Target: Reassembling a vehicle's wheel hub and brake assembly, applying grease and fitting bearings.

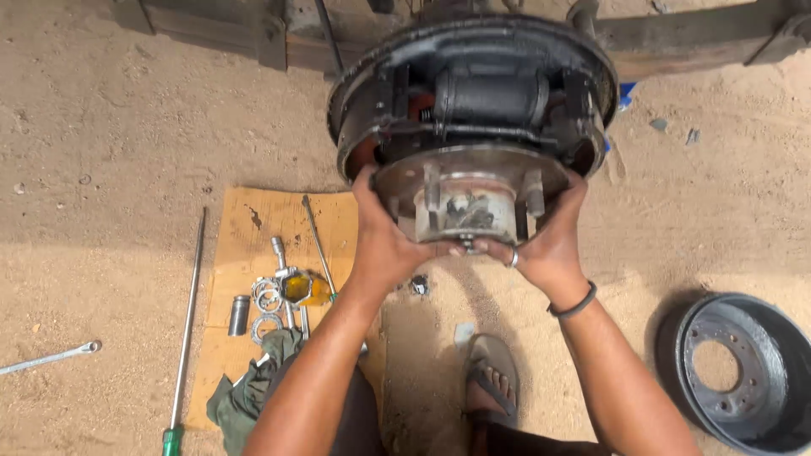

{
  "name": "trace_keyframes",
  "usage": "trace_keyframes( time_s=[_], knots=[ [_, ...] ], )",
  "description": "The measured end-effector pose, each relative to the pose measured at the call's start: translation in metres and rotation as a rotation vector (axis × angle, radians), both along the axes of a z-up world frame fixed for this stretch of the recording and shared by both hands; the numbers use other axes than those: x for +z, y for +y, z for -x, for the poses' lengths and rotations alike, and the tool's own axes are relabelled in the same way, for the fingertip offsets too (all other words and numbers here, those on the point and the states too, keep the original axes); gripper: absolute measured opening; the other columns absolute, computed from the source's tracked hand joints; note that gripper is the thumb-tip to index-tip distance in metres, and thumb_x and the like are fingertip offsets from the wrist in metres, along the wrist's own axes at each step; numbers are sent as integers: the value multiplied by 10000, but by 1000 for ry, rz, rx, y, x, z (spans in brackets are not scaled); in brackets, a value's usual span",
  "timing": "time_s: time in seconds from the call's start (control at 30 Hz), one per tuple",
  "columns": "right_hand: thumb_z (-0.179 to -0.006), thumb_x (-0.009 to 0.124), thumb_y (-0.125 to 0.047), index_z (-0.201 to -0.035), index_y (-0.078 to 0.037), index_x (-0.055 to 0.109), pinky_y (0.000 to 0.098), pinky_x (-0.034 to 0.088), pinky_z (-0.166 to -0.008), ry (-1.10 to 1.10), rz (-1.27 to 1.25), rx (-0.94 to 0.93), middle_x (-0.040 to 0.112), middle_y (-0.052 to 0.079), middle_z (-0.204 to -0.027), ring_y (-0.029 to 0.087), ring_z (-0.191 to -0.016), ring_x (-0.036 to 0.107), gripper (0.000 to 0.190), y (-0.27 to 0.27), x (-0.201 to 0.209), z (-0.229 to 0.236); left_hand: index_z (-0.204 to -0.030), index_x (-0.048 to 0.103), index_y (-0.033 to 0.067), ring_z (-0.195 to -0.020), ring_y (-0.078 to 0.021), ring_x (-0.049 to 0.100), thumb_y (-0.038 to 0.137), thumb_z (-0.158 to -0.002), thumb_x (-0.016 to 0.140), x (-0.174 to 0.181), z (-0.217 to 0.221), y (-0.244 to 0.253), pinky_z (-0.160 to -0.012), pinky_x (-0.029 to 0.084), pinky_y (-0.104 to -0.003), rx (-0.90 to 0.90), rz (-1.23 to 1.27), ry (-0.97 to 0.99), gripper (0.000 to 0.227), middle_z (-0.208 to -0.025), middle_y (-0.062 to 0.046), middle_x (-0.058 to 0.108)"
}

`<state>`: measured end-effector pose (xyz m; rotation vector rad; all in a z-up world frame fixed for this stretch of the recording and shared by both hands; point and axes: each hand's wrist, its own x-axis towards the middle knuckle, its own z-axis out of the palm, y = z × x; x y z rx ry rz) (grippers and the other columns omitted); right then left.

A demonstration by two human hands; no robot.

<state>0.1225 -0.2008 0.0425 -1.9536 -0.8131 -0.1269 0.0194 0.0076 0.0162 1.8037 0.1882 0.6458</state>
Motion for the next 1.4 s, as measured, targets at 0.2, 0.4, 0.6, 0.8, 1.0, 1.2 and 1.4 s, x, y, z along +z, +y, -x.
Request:
trace_keyframes(
  time_s=[0.2, 0.4, 0.6, 0.8, 1.0, 1.2, 1.4],
  knots=[
    [-717, 1004, -438, -1512, -17, 201, 423, 529, -1204, -36, 72, -81, 437, 206, -1490, 320, -1445, 514, 1205, -5, 6, 16, -1475, 62, -34, -1343, -373, 508, 330, -467, 1057, 19, 14, -6, -1142, 453, -470, 59, -13, 165, 1462, -1424, -285, 436],
    [-627, 976, -365, -1462, -11, 176, 446, 501, -1174, 26, 6, -29, 416, 208, -1412, 305, -1364, 509, 1210, -8, -5, 7, -1504, 23, 7, -1371, -366, 532, 287, -580, 1039, -9, 6, -8, -1166, 487, -477, 30, -25, 15, 1401, -1448, -304, 420],
    [-610, 983, -399, -1472, -48, 151, 433, 541, -1145, 1, -5, -13, 406, 198, -1426, 290, -1371, 528, 1249, -6, -11, 8, -1497, 26, 44, -1337, -362, 552, 324, -538, 1056, -14, 7, -4, -1136, 524, -463, 42, -86, 41, 1435, -1421, -299, 425],
    [-629, 988, -348, -1463, -59, 140, 420, 579, -1125, 38, -38, 29, 416, 206, -1423, 301, -1350, 560, 1225, -5, -10, 8, -1502, 23, 69, -1358, -364, 535, 349, -486, 1056, -20, 6, 1, -1166, 487, -500, -30, -29, 24, 1476, -1440, -278, 427],
    [-536, 981, -342, -1495, -65, 119, 428, 572, -1127, 89, -45, 4, 438, 196, -1410, 302, -1347, 562, 1319, -5, -17, -3, -1503, 24, 66, -1355, -339, 552, 353, -484, 1063, -20, -1, 2, -1167, 490, -488, -51, 22, -29, 1484, -1438, -246, 462],
    [-545, 1003, -361, -1487, -61, 99, 431, 553, -1151, 103, -46, -1, 431, 206, -1419, 317, -1349, 556, 1340, -6, -18, -6, -1479, 55, 65, -1338, -335, 562, 389, -419, 1068, -23, -4, 6, -1165, 488, -481, -54, -20, -27, 1502, -1418, -243, 475],
    [-549, 1027, -308, -1472, -44, 146, 452, 483, -1192, -20, 44, -9, 427, 218, -1442, 314, -1391, 504, 1303, -5, -2, -4, -1495, 2, -10, -1391, -373, 499, 379, -501, 1046, -8, -2, -6, -1207, 429, -491, 17, -19, 35, 1493, -1454, -287, 415]
  ],
)
